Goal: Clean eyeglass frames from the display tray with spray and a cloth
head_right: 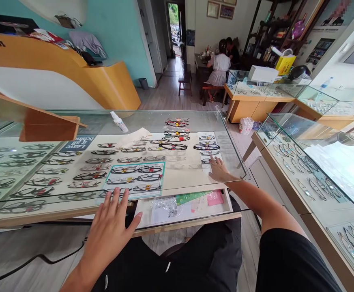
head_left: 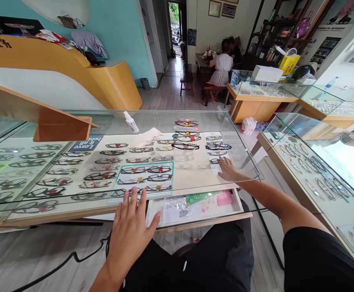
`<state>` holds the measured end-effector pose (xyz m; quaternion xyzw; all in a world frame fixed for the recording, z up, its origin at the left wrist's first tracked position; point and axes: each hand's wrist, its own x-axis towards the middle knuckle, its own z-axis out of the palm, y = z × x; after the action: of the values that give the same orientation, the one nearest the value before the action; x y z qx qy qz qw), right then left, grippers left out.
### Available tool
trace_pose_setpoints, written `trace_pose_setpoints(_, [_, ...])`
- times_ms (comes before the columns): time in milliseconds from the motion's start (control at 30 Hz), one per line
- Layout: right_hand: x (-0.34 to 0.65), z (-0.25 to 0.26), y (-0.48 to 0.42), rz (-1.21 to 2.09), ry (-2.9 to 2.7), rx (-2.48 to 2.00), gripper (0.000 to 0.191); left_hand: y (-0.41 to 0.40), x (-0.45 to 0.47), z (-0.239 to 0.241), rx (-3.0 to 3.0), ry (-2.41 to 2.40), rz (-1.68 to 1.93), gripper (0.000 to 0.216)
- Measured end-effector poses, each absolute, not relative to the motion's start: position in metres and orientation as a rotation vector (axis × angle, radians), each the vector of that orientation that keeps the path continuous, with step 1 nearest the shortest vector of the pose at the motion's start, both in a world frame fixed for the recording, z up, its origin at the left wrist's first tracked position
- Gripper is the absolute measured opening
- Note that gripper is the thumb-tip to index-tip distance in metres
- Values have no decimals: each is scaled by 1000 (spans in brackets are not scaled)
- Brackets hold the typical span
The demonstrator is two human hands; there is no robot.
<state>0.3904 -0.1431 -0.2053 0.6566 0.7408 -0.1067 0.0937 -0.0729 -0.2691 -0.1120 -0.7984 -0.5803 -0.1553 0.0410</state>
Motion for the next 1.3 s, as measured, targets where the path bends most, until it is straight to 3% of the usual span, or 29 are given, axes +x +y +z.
trace_pose_setpoints(167, [340,-167,-182,-673,2226,1705,78,-272,-75,-114,-2448,-1766,-455,88])
trace_pose_setpoints(300, [297,-115,-221,-1053,2304,1279,56,-273,-76,-115,-2457,-1760,-465,89])
trace_pose_setpoints(367, [289,-77,-230,-1165,2418,1148,56,-274,-76,-116,-2460,-1765,-464,89])
trace_pose_setpoints(400, [290,-57,-230,-1100,2560,1210,54,-274,-77,-117,-2461,-1769,-461,89])
trace_pose_setpoints(467, [301,-22,-221,-665,2746,1541,49,-275,-77,-117,-2462,-1776,-453,89])
trace_pose_setpoints(533, [318,0,-202,-177,2668,1809,47,-276,-78,-118,-2461,-1776,-451,89])
trace_pose_setpoints(600, [335,5,-181,74,2522,1864,47,-277,-78,-118,-2460,-1771,-458,87])
trace_pose_setpoints(867, [347,-31,-139,108,2385,1852,58,-281,-78,-117,-2473,-1802,-459,84])
trace_pose_setpoints(1033, [342,-18,-148,85,2383,1884,55,-283,-79,-117,-2473,-1808,-449,82])
trace_pose_setpoints(1167, [340,10,-197,-156,2578,1795,55,-284,-79,-117,-2477,-1817,-455,82])
trace_pose_setpoints(1300, [331,18,-259,-789,2650,1425,59,-285,-77,-115,-2486,-1792,-442,79])
